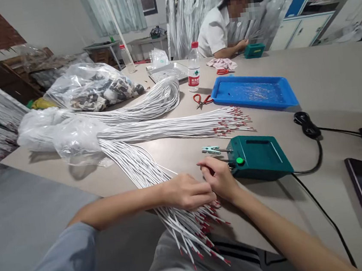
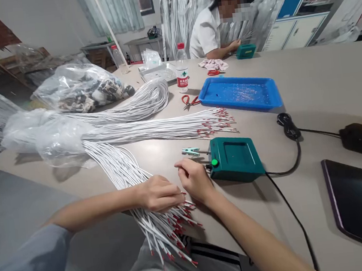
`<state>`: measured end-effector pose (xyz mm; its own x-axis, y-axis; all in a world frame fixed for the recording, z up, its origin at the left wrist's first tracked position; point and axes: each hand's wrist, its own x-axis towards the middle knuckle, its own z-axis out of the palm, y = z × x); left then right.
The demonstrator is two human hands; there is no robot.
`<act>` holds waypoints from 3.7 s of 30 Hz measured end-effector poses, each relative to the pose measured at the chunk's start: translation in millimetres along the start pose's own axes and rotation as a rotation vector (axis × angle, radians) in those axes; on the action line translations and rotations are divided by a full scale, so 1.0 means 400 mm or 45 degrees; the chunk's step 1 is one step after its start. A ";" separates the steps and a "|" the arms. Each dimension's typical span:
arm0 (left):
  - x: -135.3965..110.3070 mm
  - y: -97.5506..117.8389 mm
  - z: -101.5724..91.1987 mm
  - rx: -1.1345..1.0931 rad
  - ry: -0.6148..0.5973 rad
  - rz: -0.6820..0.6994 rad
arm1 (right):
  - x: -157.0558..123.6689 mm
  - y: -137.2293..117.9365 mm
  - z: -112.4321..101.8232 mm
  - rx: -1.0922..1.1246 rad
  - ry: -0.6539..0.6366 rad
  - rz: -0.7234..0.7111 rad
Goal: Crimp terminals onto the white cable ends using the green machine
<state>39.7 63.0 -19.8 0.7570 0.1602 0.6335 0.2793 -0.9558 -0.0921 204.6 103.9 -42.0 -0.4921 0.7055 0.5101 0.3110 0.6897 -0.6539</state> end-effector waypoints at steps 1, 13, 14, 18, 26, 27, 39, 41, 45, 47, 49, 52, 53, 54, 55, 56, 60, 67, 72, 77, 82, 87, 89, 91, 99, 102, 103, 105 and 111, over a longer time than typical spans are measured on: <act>0.001 0.002 0.000 -0.002 -0.029 0.005 | 0.002 -0.001 -0.001 0.002 0.005 0.007; 0.031 0.046 -0.017 -0.288 -0.248 -0.095 | 0.002 0.004 -0.003 0.025 0.010 0.092; 0.013 0.006 -0.035 -0.127 -0.244 -0.290 | 0.002 0.004 -0.004 0.023 0.010 0.097; -0.090 -0.192 -0.132 0.455 -0.568 -1.044 | 0.002 0.006 -0.003 0.033 -0.011 0.103; -0.183 -0.302 -0.201 0.578 -0.845 -1.168 | 0.000 0.005 -0.004 0.005 -0.009 0.083; -0.181 -0.303 -0.198 0.576 -0.857 -1.178 | -0.001 0.004 -0.004 -0.001 -0.013 0.086; -0.103 -0.253 -0.248 0.347 -0.541 -1.278 | 0.001 -0.002 -0.004 0.001 -0.088 0.093; -0.073 -0.204 -0.244 0.241 -0.481 -1.199 | 0.003 -0.002 -0.003 0.001 -0.086 0.106; -0.002 -0.080 -0.204 -0.193 -0.288 -0.889 | 0.003 0.000 -0.001 0.009 -0.079 0.128; 0.035 -0.014 -0.176 -0.442 -0.346 -0.801 | 0.003 0.002 0.000 0.017 -0.070 0.137; 0.065 0.039 -0.149 -0.692 -0.469 -0.704 | 0.003 0.002 0.000 0.023 -0.050 0.155; 0.088 0.066 -0.114 -1.069 -0.572 -0.592 | 0.005 -0.002 -0.004 0.038 -0.022 0.192; 0.088 0.057 -0.102 -1.169 -0.533 -0.651 | 0.006 -0.004 -0.006 0.047 -0.011 0.203; 0.084 0.040 -0.090 -1.259 -0.458 -0.766 | 0.008 -0.006 -0.009 0.056 0.001 0.214; 0.077 0.017 -0.077 -1.332 -0.360 -0.930 | 0.009 -0.008 -0.011 0.065 0.011 0.224; 0.067 -0.010 -0.064 -1.417 -0.250 -1.097 | 0.010 -0.011 -0.013 0.077 0.022 0.230; 0.020 -0.097 -0.016 -1.648 0.136 -1.512 | 0.009 -0.016 -0.010 0.180 0.137 0.287; -0.004 -0.108 0.003 -1.595 0.266 -1.708 | 0.013 -0.018 0.000 0.601 0.172 0.568; 0.003 -0.107 -0.007 -1.689 0.100 -1.708 | 0.020 -0.028 -0.010 0.516 0.164 0.493; -0.004 -0.109 -0.007 -1.679 -0.060 -1.659 | 0.007 -0.024 -0.001 0.331 0.211 0.470; -0.002 -0.107 -0.013 -1.768 0.007 -1.745 | -0.011 -0.022 0.008 0.217 0.235 0.370; 0.000 -0.110 -0.018 -1.954 0.031 -1.743 | -0.010 -0.028 0.003 0.158 0.261 0.248; 0.003 -0.109 -0.020 -1.930 0.029 -1.768 | -0.008 -0.028 0.000 0.119 0.272 0.189; 0.004 -0.108 -0.022 -1.876 0.016 -1.790 | -0.007 -0.027 -0.002 0.044 0.265 0.115; 0.000 -0.106 -0.019 -1.811 0.011 -1.759 | -0.009 -0.025 -0.006 -0.071 0.253 0.014; 0.002 -0.107 -0.019 -1.813 0.000 -1.756 | -0.006 -0.029 -0.007 -0.062 0.289 -0.001; 0.002 -0.108 -0.019 -1.812 -0.005 -1.754 | -0.005 -0.030 -0.007 -0.055 0.302 -0.006; 0.001 -0.109 -0.019 -1.812 -0.018 -1.752 | -0.003 -0.031 -0.006 -0.030 0.324 -0.015; -0.005 -0.111 -0.016 -1.796 0.020 -1.784 | -0.010 -0.041 -0.003 0.102 0.341 0.147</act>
<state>22.1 103.6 -12.0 0.4571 0.8432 -0.2830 -0.0191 0.3275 0.9447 202.3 89.9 -32.6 -0.2222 0.8036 0.5522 0.2821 0.5951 -0.7525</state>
